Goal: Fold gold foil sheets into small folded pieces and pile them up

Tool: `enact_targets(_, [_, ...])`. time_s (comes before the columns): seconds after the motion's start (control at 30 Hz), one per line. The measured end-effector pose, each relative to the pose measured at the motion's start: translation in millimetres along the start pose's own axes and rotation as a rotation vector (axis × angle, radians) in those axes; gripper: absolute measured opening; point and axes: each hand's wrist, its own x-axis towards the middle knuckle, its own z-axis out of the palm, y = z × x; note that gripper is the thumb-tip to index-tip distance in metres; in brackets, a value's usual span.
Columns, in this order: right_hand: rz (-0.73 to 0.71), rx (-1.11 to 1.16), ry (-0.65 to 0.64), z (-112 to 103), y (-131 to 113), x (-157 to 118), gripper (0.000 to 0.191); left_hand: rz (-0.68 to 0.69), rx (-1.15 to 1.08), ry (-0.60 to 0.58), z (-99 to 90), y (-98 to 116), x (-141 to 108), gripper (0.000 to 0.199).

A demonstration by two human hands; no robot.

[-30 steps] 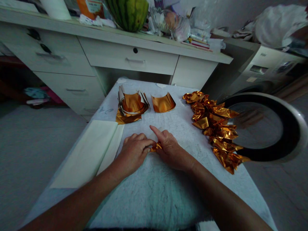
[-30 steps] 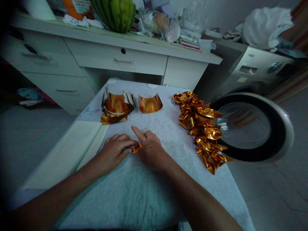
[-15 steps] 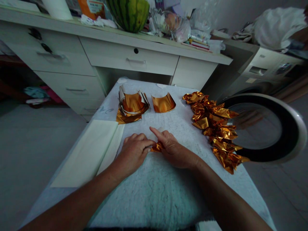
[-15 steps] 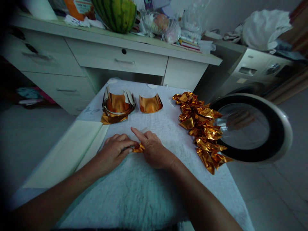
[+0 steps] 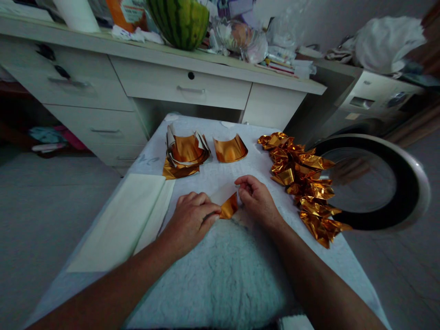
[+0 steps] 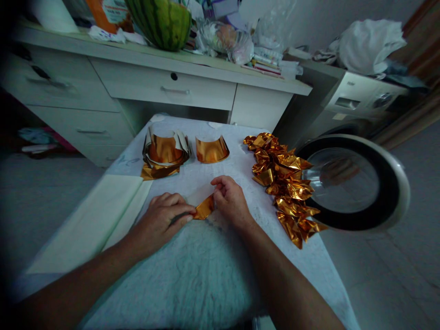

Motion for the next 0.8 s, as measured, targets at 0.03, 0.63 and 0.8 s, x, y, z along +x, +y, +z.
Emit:
enact_targets(0.03, [-0.022,-0.101,0.066,-0.8,2.0,1.8,0.021,0.008,0.002,0.007,0.7,0.4,0.6,0.016])
enact_targets(0.63, [-0.047,-0.504,-0.035,1.5,1.7,-0.8,0.018,-0.132,-0.015,0.149,7.8,3.4,2.2,0.048])
enact_targets(0.8, [0.03,-0.018,-0.151,-0.2,3.1,-0.6,0.022,-0.142,-0.043,0.173,9.9,1.6,2.6,0.057])
